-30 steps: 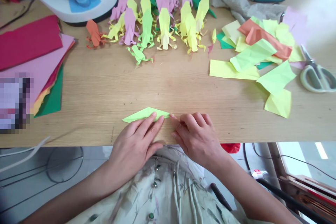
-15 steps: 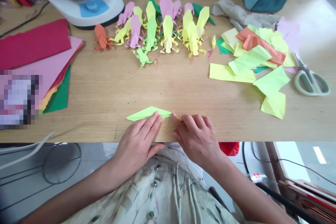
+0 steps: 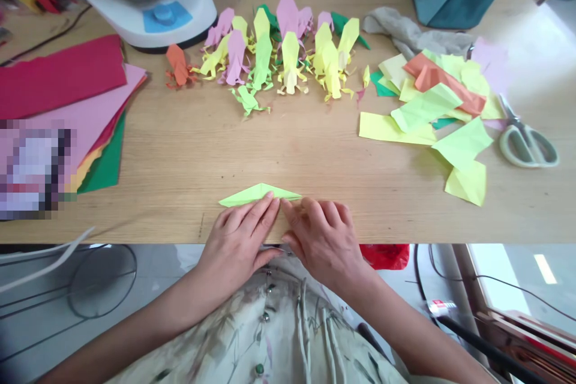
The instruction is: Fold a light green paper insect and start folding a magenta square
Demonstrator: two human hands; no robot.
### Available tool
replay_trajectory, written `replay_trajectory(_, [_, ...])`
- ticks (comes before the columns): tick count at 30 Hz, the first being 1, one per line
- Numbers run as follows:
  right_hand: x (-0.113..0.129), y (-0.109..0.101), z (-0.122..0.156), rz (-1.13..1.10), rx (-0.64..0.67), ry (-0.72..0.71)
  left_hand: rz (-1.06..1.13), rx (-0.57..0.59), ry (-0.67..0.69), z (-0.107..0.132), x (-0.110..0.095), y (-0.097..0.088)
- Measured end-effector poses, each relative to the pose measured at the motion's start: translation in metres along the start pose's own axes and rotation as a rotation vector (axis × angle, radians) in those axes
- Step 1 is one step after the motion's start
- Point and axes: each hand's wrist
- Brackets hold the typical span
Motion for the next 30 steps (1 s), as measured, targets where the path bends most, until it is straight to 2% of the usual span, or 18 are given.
replay_trajectory(6, [0.002, -0.004, -0.003, 0.006, 0.033, 0.024, -0.088, 0.088, 0.059, -0.005, -0.004, -0.004])
replay_trajectory(11, [-0.009, -0.002, 0.001, -0.061, 0.041, 0.0, -0.091, 0.121, 0.043, -0.005, -0.005, -0.004])
replay_trajectory(16, [-0.015, 0.001, 0.001, -0.05, 0.034, 0.011, -0.076, 0.085, 0.044, -0.007, -0.005, -0.002])
replay_trajectory(24, [-0.011, 0.0, 0.002, -0.053, 0.028, 0.02, -0.053, 0.04, 0.015, -0.005, -0.005, 0.0])
replay_trajectory(30, [-0.011, 0.002, 0.005, -0.057, 0.009, 0.03, -0.044, 0.044, 0.034, -0.003, 0.0, 0.002])
Point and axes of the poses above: each hand's wrist, its own z-axis away from the middle knuckle, its own y-axis out of the palm, x = y × z, and after that the axes turned 11 degrees about -x, right-handed
